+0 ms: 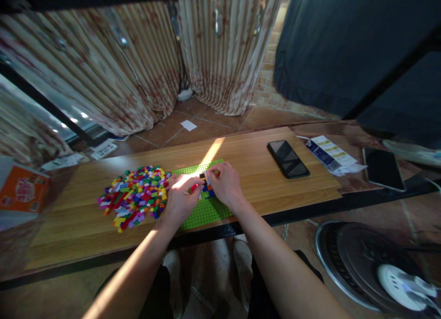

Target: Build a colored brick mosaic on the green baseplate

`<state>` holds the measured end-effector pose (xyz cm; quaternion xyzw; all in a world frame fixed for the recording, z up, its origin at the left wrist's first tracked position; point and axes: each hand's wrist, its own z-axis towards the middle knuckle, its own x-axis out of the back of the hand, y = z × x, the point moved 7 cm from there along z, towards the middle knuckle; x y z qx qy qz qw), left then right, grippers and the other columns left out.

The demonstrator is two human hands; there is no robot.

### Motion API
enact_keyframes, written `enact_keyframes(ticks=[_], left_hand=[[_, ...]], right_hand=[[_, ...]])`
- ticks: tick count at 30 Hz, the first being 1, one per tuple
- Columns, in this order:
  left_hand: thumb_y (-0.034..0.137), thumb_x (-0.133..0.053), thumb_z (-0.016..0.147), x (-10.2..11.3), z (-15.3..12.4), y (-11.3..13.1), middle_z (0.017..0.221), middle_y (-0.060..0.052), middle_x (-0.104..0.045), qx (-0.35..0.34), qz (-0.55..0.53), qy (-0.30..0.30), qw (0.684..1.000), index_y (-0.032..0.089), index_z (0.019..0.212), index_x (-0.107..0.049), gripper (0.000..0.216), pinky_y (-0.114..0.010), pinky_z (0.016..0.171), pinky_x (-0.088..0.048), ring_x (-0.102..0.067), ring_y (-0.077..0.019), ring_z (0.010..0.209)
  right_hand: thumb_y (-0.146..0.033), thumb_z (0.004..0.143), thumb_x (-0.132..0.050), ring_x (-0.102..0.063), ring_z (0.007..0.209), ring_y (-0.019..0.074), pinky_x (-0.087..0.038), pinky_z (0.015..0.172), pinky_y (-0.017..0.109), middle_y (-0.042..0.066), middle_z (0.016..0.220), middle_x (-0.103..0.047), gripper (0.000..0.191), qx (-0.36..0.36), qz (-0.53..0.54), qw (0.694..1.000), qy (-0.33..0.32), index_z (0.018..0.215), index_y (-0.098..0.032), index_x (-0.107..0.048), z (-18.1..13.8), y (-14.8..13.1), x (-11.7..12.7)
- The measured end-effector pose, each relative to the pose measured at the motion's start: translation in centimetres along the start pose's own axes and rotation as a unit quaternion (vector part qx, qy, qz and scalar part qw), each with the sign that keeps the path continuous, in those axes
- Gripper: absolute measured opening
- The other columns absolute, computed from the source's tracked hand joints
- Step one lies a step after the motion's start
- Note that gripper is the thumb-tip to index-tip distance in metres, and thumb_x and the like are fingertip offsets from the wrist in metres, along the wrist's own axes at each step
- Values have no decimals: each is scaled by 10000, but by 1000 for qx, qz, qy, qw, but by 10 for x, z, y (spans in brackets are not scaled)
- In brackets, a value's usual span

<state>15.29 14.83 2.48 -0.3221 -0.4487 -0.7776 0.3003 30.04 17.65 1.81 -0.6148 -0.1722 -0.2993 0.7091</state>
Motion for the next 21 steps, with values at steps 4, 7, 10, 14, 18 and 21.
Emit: enact_keyframes(ticks=[4,7,10,14,18,21], left_hand=[[225,-614,881,-2,-3,-1,962,21,-747,-2,18,9,1000,289,887,-695,103,-549,1129,-242,-624,-219,968],[233,-604,886,-2,-4,0,967,25,-744,-13,36,14,999,281,897,-689,99,-547,1144,-201,-622,-220,971],[243,-581,901,0,-4,4,957,21,-741,-27,53,7,998,280,890,-684,110,-550,1146,-179,-620,-224,975],[243,-562,912,1,-3,9,943,23,-743,-37,69,2,997,285,853,-677,136,-551,1135,-183,-620,-225,966],[243,-573,904,0,-2,8,947,17,-749,-19,70,22,997,272,847,-679,124,-556,1137,-177,-627,-226,955],[233,-592,889,-3,-1,5,950,2,-750,5,70,24,997,261,909,-678,93,-549,1143,-176,-634,-228,961]], right_hand=[[-213,831,-586,-601,693,144,-451,667,288,57,880,-662,144,1,2,1000,-12,803,-189,-725,0,-1,-1],[-215,834,-584,-602,696,148,-450,669,292,56,873,-662,146,2,-2,1000,-15,810,-188,-725,-1,-2,-1],[-228,833,-588,-603,698,151,-449,671,295,53,869,-665,143,-2,-12,1000,-16,794,-195,-721,0,-1,-1],[-234,837,-586,-609,712,155,-459,687,302,63,891,-671,146,-4,-17,1000,-25,811,-188,-722,0,0,-3],[-263,833,-602,-620,750,161,-475,701,307,73,950,-672,144,2,-9,999,-37,870,-185,-718,-1,3,-6],[-276,814,-626,-617,775,168,-486,726,323,72,967,-667,148,0,-8,999,-46,903,-194,-711,-2,5,-10]])
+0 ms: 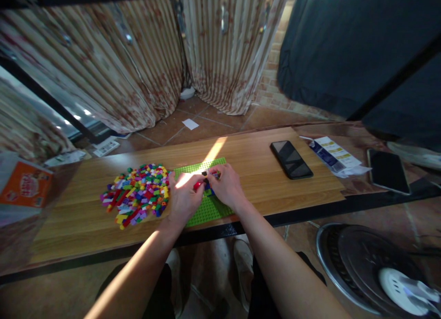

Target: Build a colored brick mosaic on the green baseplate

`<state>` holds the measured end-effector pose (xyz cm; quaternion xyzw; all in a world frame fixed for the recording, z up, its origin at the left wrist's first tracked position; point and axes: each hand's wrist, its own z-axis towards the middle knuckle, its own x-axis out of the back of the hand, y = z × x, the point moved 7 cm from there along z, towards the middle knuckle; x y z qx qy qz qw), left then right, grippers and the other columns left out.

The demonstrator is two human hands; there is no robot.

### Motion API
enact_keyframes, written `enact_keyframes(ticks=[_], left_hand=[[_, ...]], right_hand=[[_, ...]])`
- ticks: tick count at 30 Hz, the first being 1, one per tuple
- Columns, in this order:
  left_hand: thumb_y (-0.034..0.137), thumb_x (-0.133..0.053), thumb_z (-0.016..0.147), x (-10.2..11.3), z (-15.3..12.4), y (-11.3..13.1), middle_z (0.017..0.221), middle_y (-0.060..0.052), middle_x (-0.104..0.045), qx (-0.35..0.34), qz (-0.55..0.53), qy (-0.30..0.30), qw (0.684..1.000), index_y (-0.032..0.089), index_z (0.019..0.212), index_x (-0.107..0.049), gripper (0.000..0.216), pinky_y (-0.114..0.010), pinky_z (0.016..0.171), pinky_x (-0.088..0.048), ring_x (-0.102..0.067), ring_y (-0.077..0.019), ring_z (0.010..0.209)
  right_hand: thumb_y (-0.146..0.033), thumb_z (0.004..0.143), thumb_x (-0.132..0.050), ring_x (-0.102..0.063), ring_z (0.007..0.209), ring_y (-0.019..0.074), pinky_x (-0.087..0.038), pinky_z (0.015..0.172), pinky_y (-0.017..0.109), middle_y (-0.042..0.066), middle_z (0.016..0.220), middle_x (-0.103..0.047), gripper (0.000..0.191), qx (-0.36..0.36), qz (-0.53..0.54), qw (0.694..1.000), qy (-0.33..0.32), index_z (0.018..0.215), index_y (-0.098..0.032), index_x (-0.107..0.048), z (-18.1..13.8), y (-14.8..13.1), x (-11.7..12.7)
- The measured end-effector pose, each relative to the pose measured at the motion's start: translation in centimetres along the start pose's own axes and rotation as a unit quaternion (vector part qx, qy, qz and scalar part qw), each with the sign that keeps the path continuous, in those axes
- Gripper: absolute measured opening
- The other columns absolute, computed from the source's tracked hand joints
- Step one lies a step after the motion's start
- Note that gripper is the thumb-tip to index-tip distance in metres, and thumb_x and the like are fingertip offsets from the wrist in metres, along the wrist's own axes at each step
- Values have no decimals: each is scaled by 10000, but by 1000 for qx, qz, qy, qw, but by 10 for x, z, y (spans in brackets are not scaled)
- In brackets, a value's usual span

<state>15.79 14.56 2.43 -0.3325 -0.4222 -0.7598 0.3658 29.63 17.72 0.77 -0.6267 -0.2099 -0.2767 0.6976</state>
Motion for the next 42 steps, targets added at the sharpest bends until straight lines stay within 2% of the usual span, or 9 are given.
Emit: enact_keyframes(ticks=[7,16,22,25,27,32,39,42], left_hand=[[229,-612,874,-2,-1,-3,928,-23,-758,25,0,8,1000,209,1135,-642,264,-540,1149,-190,-643,-246,989],[224,-611,874,-5,0,-3,928,-22,-759,33,-11,-7,999,196,1168,-630,296,-544,1157,-181,-633,-259,1029],[166,-564,876,1,-1,-2,993,-46,-748,23,-36,-2,999,187,1157,-631,289,-542,1142,-220,-632,-251,1024],[156,-545,868,11,2,-14,1035,-71,-733,39,-52,35,997,186,1115,-649,270,-492,1087,-330,-635,-240,1005],[136,-555,843,18,5,-28,978,-62,-739,60,-65,56,995,184,1116,-645,291,-451,1035,-394,-638,-234,983],[112,-550,822,29,13,-61,875,-26,-748,103,-91,55,989,192,1106,-628,305,-412,962,-450,-643,-222,931],[113,-544,832,45,13,-69,904,-43,-741,98,-65,74,990,189,1070,-645,269,-403,936,-468,-636,-226,941],[104,-535,826,56,13,-83,928,-51,-742,107,-43,81,990,187,1041,-665,264,-406,945,-472,-645,-229,949]], right_hand=[[-193,743,-646,-602,824,192,-484,780,348,59,926,-641,154,-14,-16,1000,9,889,-198,-694,-2,1,-3],[-189,718,-638,-589,799,185,-479,763,332,60,925,-632,171,-46,0,999,2,880,-188,-692,0,4,-8],[-235,722,-642,-603,796,184,-481,748,334,53,918,-665,160,-25,28,999,-8,869,-199,-694,3,10,-11],[-271,707,-664,-621,777,179,-487,718,322,47,919,-694,197,-24,67,997,-19,888,-203,-704,4,18,-13],[-310,713,-662,-633,731,173,-490,674,307,46,876,-709,229,-45,116,992,-31,906,-197,-710,5,24,-15],[-391,752,-597,-619,618,157,-473,579,278,39,731,-702,255,-95,223,970,-7,840,-179,-710,8,31,-14],[-409,737,-618,-616,602,159,-470,565,273,48,727,-719,267,-88,212,973,33,810,-177,-729,10,28,-10],[-403,741,-621,-623,621,169,-470,577,277,62,738,-727,275,-82,201,975,56,818,-166,-737,10,29,-6]])
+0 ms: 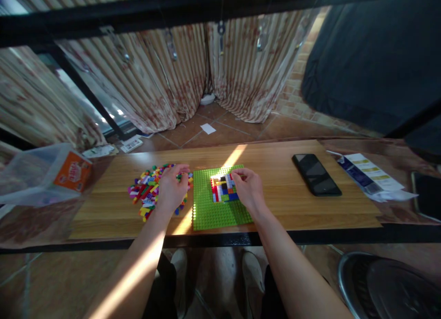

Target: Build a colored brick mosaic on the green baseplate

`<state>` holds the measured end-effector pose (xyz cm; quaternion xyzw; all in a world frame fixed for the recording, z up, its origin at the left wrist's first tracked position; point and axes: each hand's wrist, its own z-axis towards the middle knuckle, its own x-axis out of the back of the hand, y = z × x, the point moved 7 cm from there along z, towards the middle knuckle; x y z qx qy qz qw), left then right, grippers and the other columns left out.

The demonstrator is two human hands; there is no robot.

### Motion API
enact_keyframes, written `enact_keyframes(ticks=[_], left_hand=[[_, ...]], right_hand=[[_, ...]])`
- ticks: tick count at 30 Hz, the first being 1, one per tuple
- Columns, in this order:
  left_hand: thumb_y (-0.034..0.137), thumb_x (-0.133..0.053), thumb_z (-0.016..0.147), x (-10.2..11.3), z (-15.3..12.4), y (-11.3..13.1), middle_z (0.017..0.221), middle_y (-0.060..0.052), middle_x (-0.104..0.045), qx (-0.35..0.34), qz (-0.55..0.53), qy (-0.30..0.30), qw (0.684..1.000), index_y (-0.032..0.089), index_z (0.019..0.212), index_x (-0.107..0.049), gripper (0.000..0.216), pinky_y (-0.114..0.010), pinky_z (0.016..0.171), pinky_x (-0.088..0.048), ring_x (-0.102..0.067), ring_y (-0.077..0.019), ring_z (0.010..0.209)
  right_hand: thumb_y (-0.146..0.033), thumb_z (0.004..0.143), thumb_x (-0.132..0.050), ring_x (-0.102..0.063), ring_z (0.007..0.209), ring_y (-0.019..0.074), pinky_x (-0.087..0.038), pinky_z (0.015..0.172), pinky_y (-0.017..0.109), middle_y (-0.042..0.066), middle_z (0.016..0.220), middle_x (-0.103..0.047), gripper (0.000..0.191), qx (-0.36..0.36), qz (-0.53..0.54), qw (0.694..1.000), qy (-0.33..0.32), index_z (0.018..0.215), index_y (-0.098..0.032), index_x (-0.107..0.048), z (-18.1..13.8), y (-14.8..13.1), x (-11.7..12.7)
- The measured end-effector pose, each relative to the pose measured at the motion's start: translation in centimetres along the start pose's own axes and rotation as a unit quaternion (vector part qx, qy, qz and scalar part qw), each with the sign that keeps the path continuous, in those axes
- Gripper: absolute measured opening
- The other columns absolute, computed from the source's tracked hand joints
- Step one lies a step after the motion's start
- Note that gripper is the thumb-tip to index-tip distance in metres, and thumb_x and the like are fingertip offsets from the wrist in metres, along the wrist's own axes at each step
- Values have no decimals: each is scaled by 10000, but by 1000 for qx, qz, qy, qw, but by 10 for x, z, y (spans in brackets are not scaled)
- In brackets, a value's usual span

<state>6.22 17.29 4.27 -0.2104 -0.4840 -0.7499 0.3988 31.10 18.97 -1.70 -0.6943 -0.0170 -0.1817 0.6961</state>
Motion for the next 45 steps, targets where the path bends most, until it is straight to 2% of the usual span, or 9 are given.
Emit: enact_keyframes(ticks=[8,13,16,18,23,25,30,37,45], left_hand=[[109,-537,764,42,6,-62,967,-15,-760,92,-11,-92,991,204,889,-743,259,-323,947,-504,-684,-199,938],[146,-565,737,51,-7,-67,970,-2,-763,103,-43,-171,979,212,884,-759,252,-321,940,-512,-684,-204,964],[136,-573,726,51,-11,-68,1016,-13,-760,110,-43,-187,975,210,882,-760,255,-322,955,-505,-683,-204,987],[137,-569,738,59,-11,-77,1001,-23,-762,134,-20,-157,978,205,895,-760,256,-319,933,-512,-689,-203,955],[136,-505,810,113,-16,-120,943,-72,-762,279,113,28,953,169,974,-742,290,-314,822,-526,-697,-224,896],[128,-516,806,125,-22,-134,965,-93,-760,317,148,37,936,156,974,-741,282,-323,824,-519,-694,-240,928],[144,-563,792,109,-25,-141,946,-80,-763,309,130,-46,941,180,994,-739,271,-302,769,-514,-695,-229,890],[170,-539,848,77,-4,-138,1123,-130,-713,208,210,-62,953,199,1161,-694,351,-359,944,-466,-641,-260,1063],[297,-575,864,67,-4,-150,1109,-143,-697,236,211,-76,946,175,1101,-681,287,-375,963,-442,-614,-261,1076]], right_hand=[[-410,754,-611,-629,654,184,-475,623,305,80,769,-733,298,33,-28,998,51,825,-149,-736,-2,-10,10],[-414,770,-592,-630,666,201,-480,626,327,91,783,-725,298,50,-59,996,41,829,-158,-733,-5,-19,3],[-400,786,-572,-628,684,199,-485,634,331,99,829,-719,286,73,-78,994,36,827,-164,-729,-9,-29,-4],[-395,807,-553,-623,697,192,-485,657,333,96,855,-709,280,107,-99,989,37,808,-172,-721,-14,-39,-8],[-409,849,-508,-602,680,180,-470,664,328,81,848,-690,304,157,-157,975,29,792,-187,-708,-23,-53,-16],[-423,859,-499,-596,665,179,-464,654,324,78,834,-689,317,161,-171,972,23,797,-191,-707,-23,-52,-19],[-442,862,-495,-594,644,178,-469,643,322,72,818,-690,324,168,-179,969,7,807,-201,-705,-23,-48,-24],[-441,867,-476,-606,648,181,-480,649,323,77,829,-693,329,193,-193,962,-2,798,-209,-697,-26,-53,-30],[-414,873,-463,-610,664,184,-479,659,324,80,848,-690,317,208,-212,955,-18,819,-205,-694,-28,-54,-33]])
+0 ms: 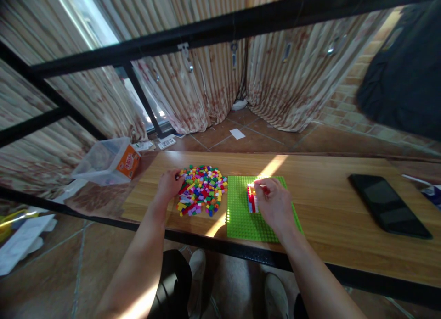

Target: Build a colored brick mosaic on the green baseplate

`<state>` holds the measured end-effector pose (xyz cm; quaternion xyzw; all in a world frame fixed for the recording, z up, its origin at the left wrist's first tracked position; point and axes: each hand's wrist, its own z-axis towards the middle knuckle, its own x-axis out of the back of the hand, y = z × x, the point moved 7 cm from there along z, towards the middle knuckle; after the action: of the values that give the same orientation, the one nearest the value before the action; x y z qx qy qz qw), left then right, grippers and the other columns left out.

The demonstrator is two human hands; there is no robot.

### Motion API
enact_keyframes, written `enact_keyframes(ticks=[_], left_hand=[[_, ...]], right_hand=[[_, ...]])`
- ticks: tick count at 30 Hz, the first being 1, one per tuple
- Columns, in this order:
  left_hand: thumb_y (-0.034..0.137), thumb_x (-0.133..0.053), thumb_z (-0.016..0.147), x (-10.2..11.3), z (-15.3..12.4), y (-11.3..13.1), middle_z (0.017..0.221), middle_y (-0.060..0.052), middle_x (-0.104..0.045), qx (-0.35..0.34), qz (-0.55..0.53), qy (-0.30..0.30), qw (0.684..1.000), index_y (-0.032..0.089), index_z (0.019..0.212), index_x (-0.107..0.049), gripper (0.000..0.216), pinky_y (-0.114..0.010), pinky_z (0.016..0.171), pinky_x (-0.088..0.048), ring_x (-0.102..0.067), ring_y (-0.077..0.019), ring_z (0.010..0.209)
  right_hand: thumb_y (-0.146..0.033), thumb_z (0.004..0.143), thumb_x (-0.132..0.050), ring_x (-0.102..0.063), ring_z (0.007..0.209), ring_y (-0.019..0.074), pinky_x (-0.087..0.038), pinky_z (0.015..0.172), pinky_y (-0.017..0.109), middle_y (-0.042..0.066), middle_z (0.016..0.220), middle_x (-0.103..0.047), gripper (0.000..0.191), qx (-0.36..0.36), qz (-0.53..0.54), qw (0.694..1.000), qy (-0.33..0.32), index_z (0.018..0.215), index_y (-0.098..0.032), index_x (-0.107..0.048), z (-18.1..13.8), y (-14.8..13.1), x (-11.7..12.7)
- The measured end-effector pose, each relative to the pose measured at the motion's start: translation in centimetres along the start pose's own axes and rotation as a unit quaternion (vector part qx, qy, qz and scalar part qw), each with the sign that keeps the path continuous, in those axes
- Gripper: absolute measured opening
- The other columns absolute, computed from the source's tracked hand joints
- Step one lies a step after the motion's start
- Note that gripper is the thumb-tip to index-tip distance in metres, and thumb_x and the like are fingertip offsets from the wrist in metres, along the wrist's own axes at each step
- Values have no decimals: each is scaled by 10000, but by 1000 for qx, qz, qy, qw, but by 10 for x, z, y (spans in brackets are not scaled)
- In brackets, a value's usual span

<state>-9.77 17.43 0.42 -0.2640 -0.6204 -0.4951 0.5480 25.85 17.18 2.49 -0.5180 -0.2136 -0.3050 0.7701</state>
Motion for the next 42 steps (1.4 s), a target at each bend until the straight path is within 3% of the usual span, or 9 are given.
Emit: enact_keyframes(ticks=[9,22,27,30,32,34,37,42], left_hand=[[270,-641,818,-4,3,-3,983,-82,-728,47,-44,-16,998,199,1002,-642,197,-310,803,-483,-665,-212,915],[190,-642,773,1,3,4,920,-57,-722,31,-102,5,994,172,1075,-648,302,-298,797,-497,-670,-202,875],[146,-630,740,10,3,4,882,-42,-712,31,-172,26,984,162,1038,-680,303,-274,763,-507,-661,-177,824],[172,-663,707,15,-2,7,902,-37,-705,52,-336,17,940,148,1041,-689,336,-263,698,-510,-645,-147,739],[218,-725,658,12,-10,20,874,-16,-699,60,-484,-13,873,153,1028,-699,376,-250,669,-504,-623,-118,681],[250,-798,580,6,-24,44,810,11,-686,58,-607,-47,791,162,978,-714,416,-231,679,-496,-614,-98,678],[217,-843,515,-5,-49,84,799,16,-687,66,-705,-89,700,168,891,-731,396,-207,711,-492,-629,-90,731],[169,-832,544,-19,-82,132,786,5,-690,74,-727,-162,663,170,860,-740,329,-210,685,-494,-628,-94,719]], right_hand=[[-383,877,-469,-616,656,179,-469,640,311,74,863,-689,285,12,-1,1000,-7,820,-212,-689,-1,-3,0],[-358,874,-474,-623,747,208,-467,696,332,72,860,-687,259,15,-4,1000,-11,795,-217,-676,-1,-3,-2],[-349,870,-482,-618,742,201,-468,701,331,77,873,-687,252,11,17,1000,-5,802,-210,-681,-1,-4,0],[-358,866,-502,-617,721,187,-470,693,326,76,888,-694,247,1,50,999,5,802,-205,-685,-1,-6,0],[-382,857,-531,-608,667,167,-465,646,307,65,862,-698,243,-19,104,994,3,821,-199,-687,-3,-10,-3],[-415,842,-562,-568,572,149,-434,566,282,32,707,-673,261,-52,177,983,-5,849,-187,-689,-6,-16,-10],[-421,797,-622,-605,630,157,-468,610,289,39,726,-691,268,-77,265,960,-51,861,-174,-705,-7,-32,-27],[-514,690,-723,-621,671,154,-491,638,288,42,742,-696,368,-157,418,888,-114,815,-170,-687,-7,-46,-54]])
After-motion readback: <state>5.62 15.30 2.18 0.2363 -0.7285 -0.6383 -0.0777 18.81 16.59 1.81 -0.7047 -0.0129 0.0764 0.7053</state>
